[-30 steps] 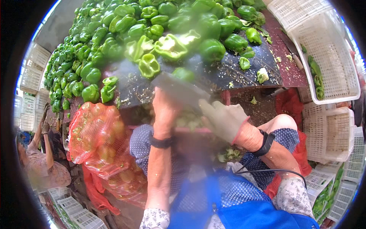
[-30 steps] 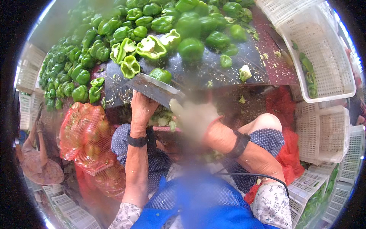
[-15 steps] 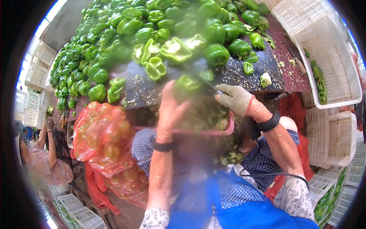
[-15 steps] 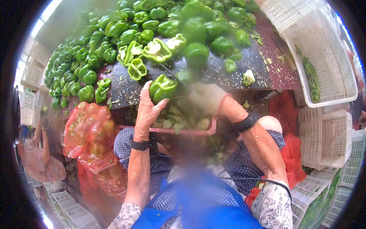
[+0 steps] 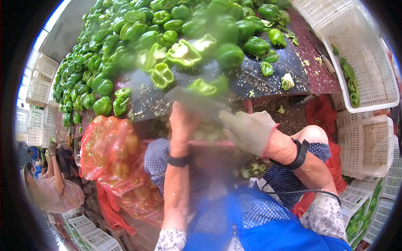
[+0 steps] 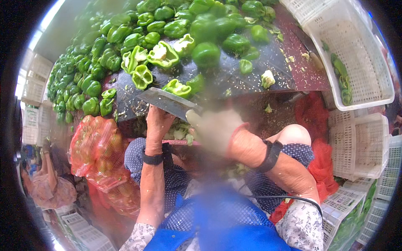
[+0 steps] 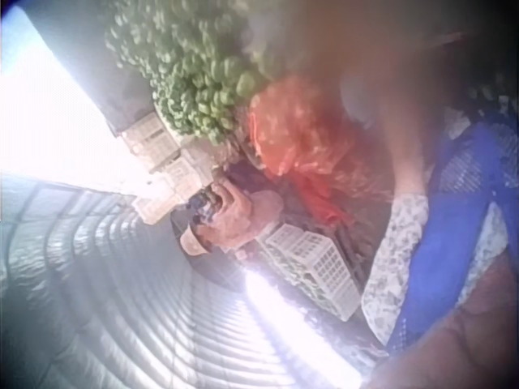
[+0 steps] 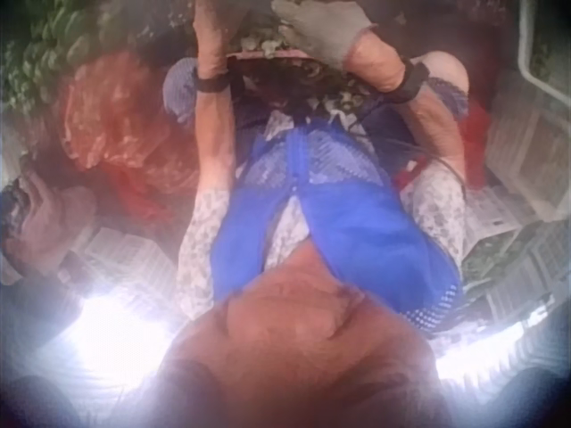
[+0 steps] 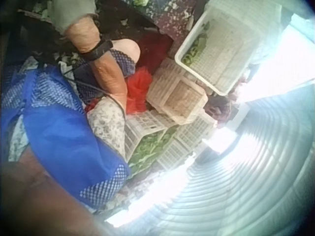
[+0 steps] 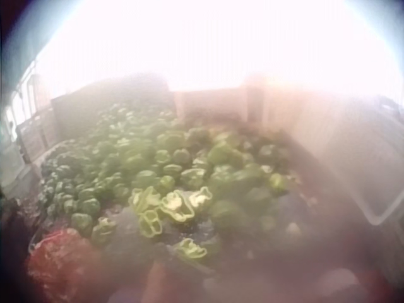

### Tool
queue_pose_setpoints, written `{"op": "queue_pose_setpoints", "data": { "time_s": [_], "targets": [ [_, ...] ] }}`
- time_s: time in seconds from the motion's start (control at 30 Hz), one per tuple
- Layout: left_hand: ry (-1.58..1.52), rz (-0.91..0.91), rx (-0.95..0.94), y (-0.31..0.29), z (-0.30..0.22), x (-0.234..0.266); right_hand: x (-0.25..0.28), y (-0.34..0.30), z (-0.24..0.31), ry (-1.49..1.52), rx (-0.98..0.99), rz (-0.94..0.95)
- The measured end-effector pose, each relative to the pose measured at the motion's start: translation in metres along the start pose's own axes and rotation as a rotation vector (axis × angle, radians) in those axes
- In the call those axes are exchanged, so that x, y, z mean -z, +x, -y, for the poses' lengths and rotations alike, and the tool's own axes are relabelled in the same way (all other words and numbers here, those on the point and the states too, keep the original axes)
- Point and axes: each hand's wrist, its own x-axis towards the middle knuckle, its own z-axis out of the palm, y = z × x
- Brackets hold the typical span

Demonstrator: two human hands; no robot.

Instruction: The person picks up green peppers from a pile, cuts them with a cleaver, and removes the cores by hand before placing the pieces into a pink container.

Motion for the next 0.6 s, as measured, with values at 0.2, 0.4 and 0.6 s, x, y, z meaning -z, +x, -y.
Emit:
{"op": "queue_pose_setpoints", "data": {
  "time_s": [0.2,0.4,0.6],
  "targets": [
    [0.102,-0.162,-0.036,-0.001,-0.039,0.007,-0.035,0.061,-0.024,-0.016,-0.093,0.152],
    [-0.148,-0.07,-0.025,-0.008,-0.027,0.013,-0.035,0.052,-0.085,0.0,0.102,0.002],
    [-0.274,-0.176,0.028,-0.007,-0.033,0.025,-0.026,0.027,-0.094,1.465,-0.541,0.022]
  ]
}}
